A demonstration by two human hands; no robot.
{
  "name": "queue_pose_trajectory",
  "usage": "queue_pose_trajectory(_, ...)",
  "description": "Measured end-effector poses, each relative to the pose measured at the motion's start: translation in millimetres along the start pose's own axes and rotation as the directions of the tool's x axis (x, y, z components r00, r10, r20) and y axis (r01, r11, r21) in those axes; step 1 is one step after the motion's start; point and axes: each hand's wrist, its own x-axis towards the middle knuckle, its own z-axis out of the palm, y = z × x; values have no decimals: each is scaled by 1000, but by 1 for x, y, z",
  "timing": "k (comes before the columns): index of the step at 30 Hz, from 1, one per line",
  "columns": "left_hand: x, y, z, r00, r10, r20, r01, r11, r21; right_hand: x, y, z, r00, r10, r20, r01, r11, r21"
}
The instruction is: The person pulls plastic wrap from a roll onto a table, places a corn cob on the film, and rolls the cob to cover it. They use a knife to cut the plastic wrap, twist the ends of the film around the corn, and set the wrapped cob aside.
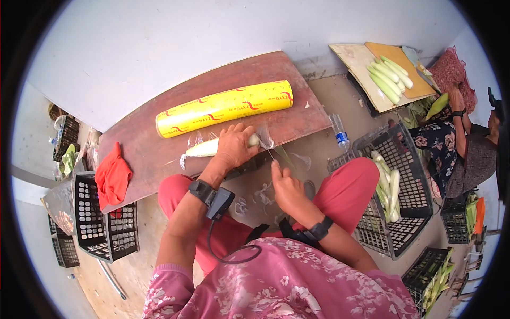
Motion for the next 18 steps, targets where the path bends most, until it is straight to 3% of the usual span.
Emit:
queue_pose_trajectory(3, 1, -3, 3, 999, 16, -34, -16, 1000, -8, -19, 10, -3, 997, 26, 67, -29, 999, 42)
queue_pose_trajectory(6, -1, -2, 7, 996, 46, -77, -43, 998, 38, -21, 16, -12, 989, 111, 93, -130, 966, 225)
queue_pose_trajectory(9, 0, 1, 11, 988, 70, -137, -56, 993, 100, -10, 16, -14, 958, 132, -255, -19, 915, 404)
queue_pose_trajectory(12, -1, 3, 14, 990, 57, -131, -45, 995, 93, 2, 13, -7, 977, 163, -138, -83, 886, 455)
queue_pose_trajectory(18, -1, 8, 10, 990, 80, -116, -69, 992, 102, 15, -4, 13, 978, 160, -131, -70, 851, 520)
